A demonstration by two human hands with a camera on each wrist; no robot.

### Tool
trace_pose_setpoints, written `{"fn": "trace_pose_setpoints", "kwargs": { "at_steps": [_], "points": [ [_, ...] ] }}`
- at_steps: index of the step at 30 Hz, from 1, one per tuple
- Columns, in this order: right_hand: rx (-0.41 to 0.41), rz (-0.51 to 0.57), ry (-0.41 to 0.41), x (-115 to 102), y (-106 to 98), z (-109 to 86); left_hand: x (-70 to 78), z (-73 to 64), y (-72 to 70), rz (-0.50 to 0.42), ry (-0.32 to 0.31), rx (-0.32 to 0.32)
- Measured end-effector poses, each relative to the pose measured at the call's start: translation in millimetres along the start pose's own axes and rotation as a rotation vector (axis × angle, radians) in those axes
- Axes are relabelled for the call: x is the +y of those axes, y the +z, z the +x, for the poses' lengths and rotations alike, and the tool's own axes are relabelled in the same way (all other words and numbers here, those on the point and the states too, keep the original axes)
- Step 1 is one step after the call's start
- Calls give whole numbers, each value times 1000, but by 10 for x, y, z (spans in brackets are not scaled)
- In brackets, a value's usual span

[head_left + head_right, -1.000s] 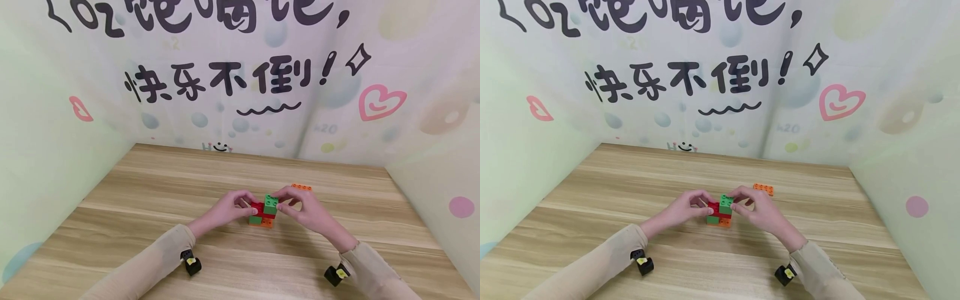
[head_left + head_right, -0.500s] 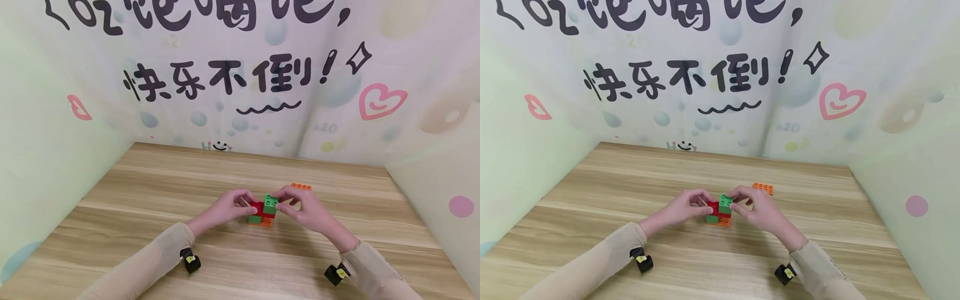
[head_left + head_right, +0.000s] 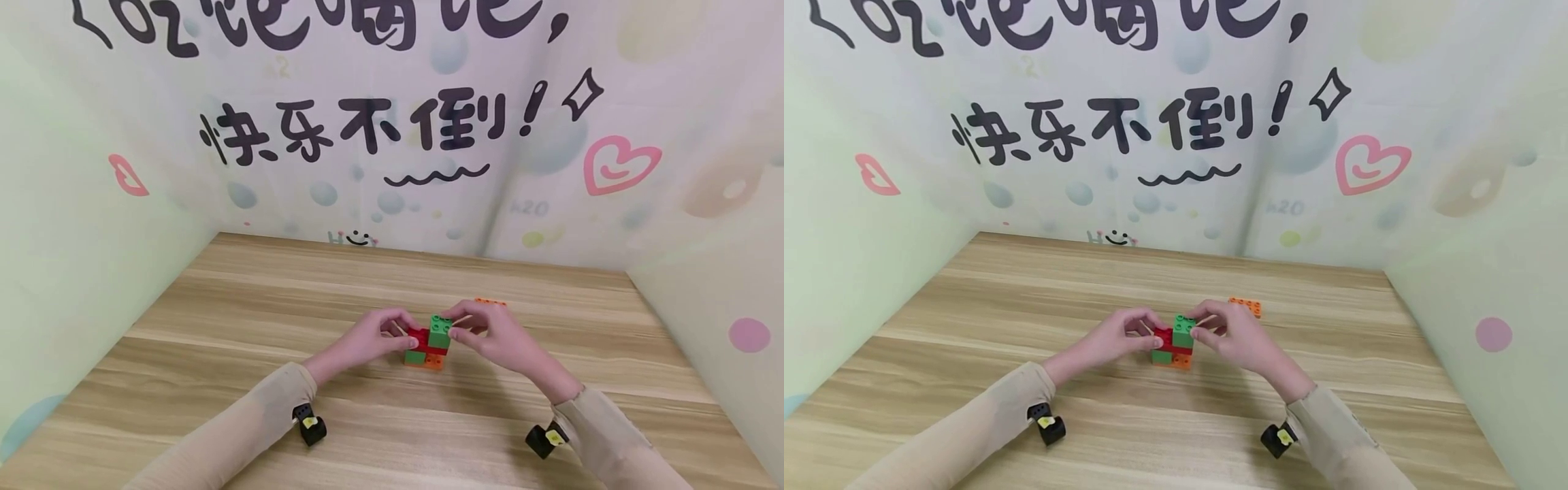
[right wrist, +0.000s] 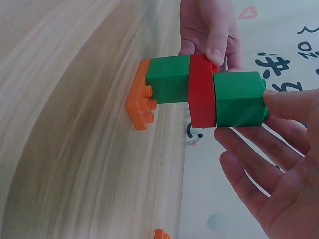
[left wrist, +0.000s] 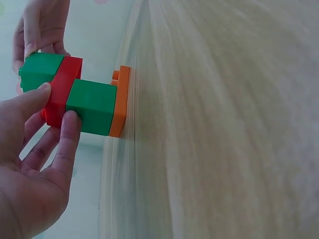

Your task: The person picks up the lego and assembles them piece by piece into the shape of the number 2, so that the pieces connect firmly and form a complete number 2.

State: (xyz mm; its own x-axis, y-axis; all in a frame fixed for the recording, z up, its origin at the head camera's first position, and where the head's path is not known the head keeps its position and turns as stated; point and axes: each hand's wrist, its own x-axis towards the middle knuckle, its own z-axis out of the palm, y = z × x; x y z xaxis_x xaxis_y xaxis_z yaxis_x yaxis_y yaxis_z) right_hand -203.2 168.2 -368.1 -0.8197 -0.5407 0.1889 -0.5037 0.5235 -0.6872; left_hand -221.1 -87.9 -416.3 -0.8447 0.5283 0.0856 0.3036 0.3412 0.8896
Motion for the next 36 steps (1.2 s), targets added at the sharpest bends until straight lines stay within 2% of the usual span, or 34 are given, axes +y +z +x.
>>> {"fn": "trace_pose_setpoints", "kwargs": {
  "at_steps": [11,19,36],
  "points": [
    [-14,40,-6,-9,-13,-8,-10,9,-14,-7,-10,-3],
    [-64,46,-27,-24,-58,45,7,7,-15,-10,-5,-3],
    [-139,74,32,-54,-107,85,2,4,-7,-28,2,-9]
  ]
}}
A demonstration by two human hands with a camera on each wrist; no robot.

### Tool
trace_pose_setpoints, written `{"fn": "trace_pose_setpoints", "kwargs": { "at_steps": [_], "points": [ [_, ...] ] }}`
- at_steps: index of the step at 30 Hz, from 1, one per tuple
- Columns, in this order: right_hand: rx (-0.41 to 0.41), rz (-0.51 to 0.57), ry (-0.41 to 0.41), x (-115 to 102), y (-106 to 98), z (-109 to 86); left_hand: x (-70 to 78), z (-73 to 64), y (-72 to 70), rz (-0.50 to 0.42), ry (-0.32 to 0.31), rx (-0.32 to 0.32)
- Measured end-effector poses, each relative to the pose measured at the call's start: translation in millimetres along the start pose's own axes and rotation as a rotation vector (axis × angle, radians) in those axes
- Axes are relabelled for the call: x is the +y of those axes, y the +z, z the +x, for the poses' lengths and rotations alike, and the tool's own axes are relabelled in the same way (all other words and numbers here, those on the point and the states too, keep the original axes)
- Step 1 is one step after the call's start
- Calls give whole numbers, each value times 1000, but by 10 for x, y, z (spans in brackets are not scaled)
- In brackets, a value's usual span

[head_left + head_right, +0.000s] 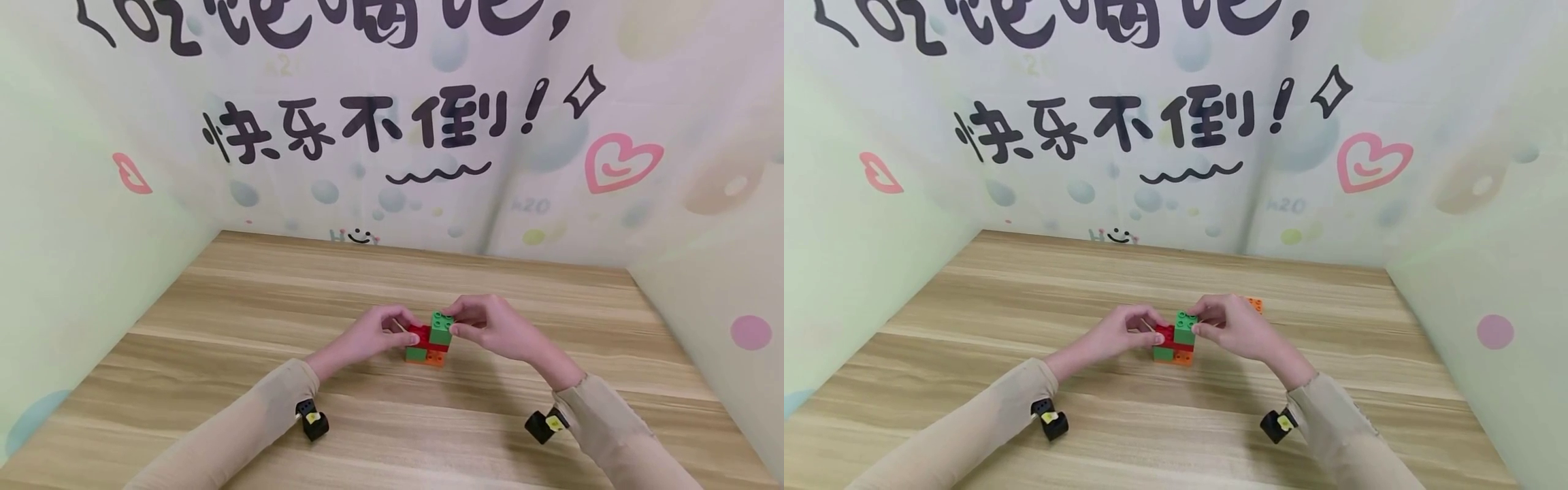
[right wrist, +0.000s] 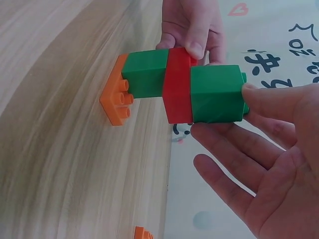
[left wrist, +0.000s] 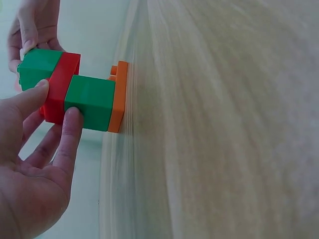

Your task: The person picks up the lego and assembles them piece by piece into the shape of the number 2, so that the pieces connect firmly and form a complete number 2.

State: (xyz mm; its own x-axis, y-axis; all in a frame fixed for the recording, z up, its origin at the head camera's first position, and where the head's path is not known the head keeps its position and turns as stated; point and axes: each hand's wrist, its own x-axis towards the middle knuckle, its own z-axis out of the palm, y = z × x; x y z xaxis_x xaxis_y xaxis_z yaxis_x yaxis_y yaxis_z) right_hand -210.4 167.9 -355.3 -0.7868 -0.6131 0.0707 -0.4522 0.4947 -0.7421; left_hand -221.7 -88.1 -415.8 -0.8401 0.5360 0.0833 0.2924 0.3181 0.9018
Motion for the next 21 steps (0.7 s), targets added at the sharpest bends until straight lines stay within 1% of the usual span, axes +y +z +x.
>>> {"fn": "trace_pose_setpoints", "kwargs": {
  "at_steps": [4,11,17,21],
  "points": [
    [6,10,-10,28,9,1,8,-2,-6,-3,-1,-4],
    [52,-15,-38,69,42,-35,24,1,-6,-8,13,-14],
    [49,-36,-54,64,50,-40,23,-19,-2,-16,6,-11],
    [64,-32,-65,92,58,-47,33,-13,-3,-25,1,-15]
  ]
}}
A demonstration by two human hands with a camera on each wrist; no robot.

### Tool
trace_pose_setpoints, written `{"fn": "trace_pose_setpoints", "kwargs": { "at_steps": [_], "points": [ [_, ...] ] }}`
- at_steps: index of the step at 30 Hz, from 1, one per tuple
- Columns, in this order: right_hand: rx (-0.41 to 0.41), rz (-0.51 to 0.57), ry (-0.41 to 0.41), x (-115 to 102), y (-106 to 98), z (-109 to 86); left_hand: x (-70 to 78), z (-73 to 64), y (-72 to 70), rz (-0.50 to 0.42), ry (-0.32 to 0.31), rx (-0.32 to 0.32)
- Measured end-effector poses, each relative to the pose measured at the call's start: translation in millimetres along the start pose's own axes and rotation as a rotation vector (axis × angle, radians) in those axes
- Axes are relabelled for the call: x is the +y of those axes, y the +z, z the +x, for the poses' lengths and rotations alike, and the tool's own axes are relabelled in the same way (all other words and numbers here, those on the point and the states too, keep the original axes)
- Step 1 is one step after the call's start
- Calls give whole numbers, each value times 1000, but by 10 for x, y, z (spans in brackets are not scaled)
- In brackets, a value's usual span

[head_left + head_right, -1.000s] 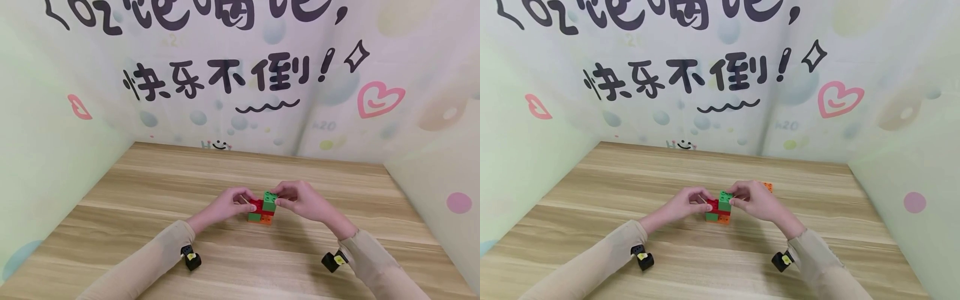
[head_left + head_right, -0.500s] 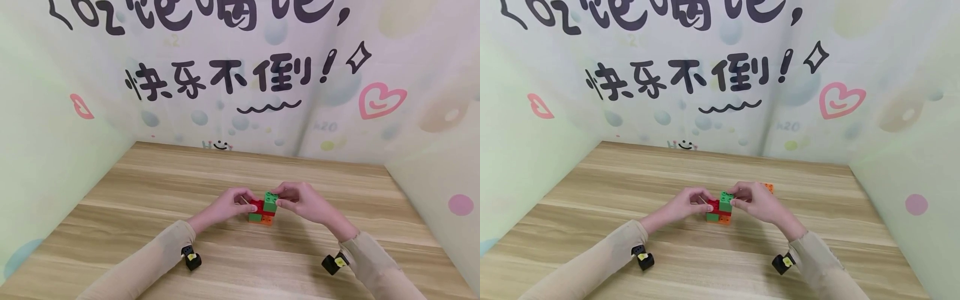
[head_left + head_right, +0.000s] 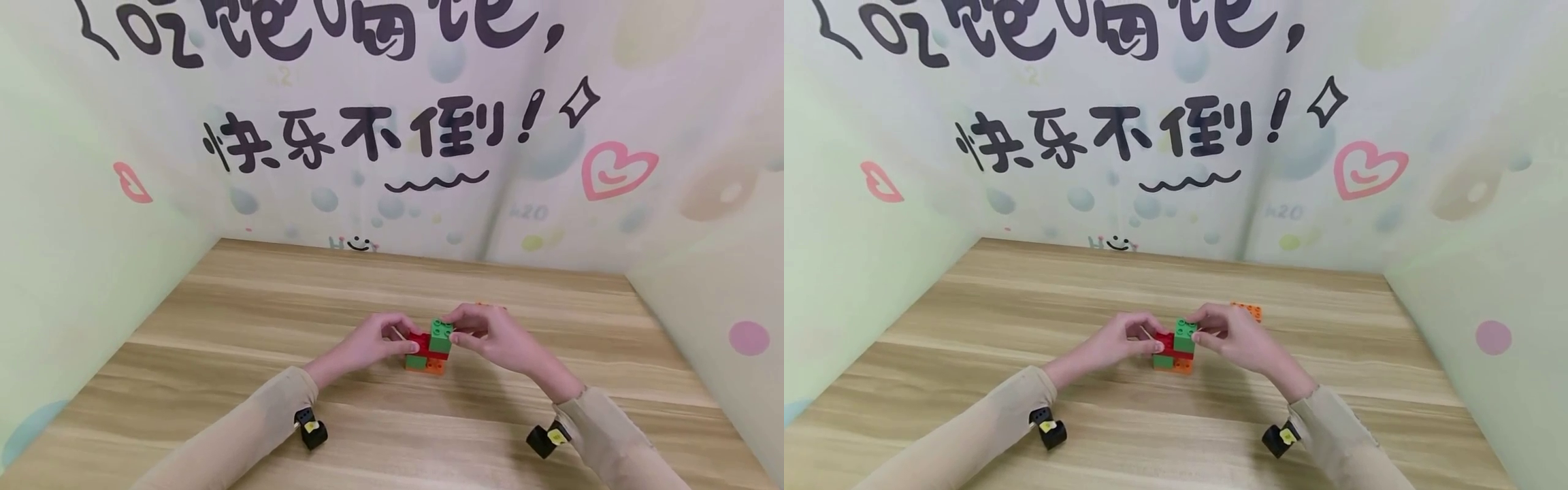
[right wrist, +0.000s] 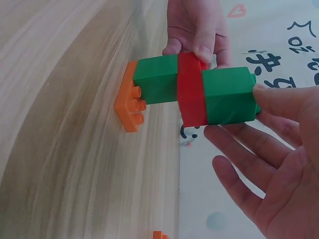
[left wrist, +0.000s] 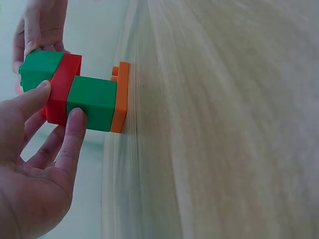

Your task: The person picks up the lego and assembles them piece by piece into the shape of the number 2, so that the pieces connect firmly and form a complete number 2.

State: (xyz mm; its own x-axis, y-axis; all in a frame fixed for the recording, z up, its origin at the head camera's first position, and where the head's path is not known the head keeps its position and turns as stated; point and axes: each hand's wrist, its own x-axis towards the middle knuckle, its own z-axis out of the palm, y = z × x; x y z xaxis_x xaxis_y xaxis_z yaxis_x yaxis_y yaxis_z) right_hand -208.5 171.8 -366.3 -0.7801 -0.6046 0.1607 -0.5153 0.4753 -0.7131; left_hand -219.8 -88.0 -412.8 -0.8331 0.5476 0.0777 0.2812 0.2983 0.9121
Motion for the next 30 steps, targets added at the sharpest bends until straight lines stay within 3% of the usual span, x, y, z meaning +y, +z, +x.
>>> {"fn": "trace_pose_setpoints", "kwargs": {
  "at_steps": [11,30],
  "points": [
    [82,-51,-35,115,99,-46,-28,-18,-4,12,-2,0],
    [142,47,-63,213,205,-55,-19,-24,27,6,3,33]
  ]
}}
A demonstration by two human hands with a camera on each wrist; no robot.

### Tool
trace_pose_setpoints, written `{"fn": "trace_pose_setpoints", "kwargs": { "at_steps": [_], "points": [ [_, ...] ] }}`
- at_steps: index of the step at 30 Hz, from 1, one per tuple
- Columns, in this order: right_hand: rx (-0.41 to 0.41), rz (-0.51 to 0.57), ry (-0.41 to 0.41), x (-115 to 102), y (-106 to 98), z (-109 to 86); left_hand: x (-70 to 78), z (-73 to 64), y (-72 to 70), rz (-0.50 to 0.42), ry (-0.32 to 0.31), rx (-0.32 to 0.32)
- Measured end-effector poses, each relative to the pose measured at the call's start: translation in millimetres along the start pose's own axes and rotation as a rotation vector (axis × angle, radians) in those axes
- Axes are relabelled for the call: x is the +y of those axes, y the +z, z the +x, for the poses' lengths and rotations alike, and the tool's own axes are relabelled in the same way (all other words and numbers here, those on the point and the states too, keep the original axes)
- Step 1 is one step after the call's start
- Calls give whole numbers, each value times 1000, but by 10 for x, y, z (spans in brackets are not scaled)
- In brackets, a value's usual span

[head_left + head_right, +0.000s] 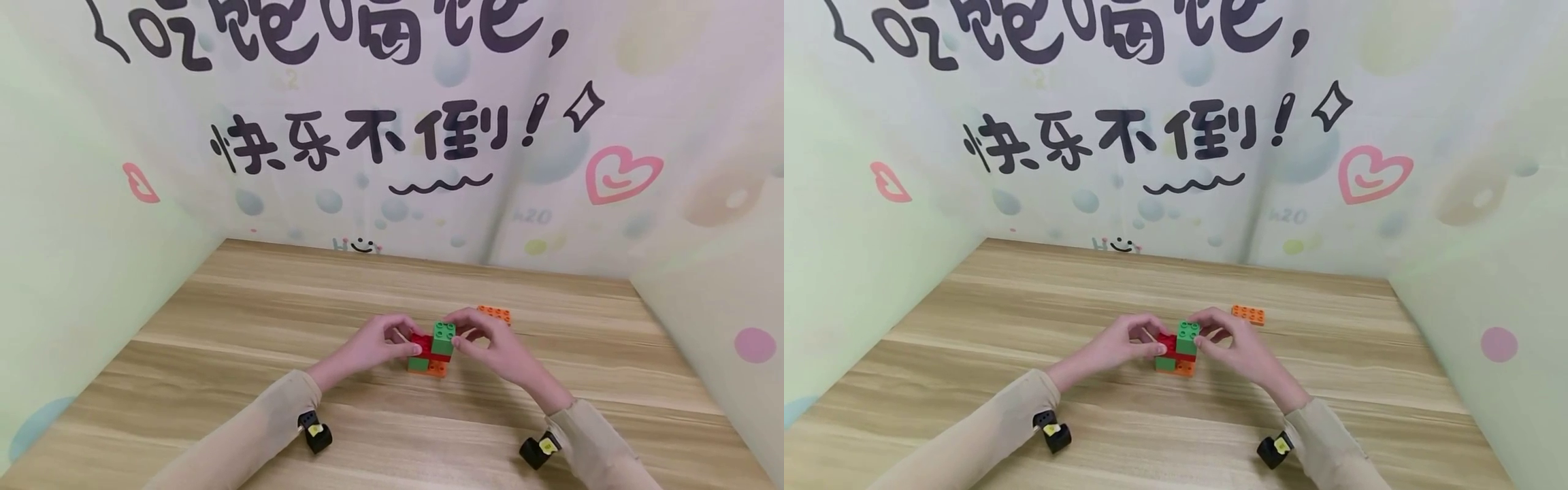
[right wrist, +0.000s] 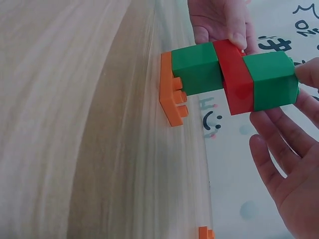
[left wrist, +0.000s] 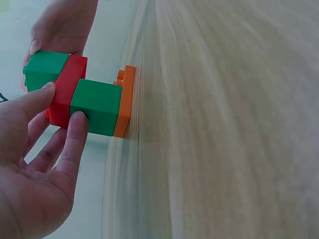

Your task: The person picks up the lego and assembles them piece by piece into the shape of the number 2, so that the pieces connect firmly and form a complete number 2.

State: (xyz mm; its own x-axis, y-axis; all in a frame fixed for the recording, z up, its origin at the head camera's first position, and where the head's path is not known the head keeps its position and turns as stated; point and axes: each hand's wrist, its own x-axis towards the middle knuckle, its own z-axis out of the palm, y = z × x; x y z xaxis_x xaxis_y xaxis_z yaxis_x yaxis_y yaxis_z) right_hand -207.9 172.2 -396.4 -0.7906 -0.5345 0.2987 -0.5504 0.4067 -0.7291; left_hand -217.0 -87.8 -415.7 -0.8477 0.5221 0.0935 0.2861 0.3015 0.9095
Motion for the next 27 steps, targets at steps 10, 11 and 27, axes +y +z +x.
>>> {"fn": "trace_pose_setpoints", "kwargs": {
  "at_steps": [10,11,27],
  "points": [
    [18,16,-3,-12,24,1,-8,-3,9,-3,-6,7],
    [19,18,0,-12,24,1,-8,-3,10,-2,-6,8],
    [-13,4,-22,53,-66,12,-5,-3,15,-8,-13,11]
  ]
}}
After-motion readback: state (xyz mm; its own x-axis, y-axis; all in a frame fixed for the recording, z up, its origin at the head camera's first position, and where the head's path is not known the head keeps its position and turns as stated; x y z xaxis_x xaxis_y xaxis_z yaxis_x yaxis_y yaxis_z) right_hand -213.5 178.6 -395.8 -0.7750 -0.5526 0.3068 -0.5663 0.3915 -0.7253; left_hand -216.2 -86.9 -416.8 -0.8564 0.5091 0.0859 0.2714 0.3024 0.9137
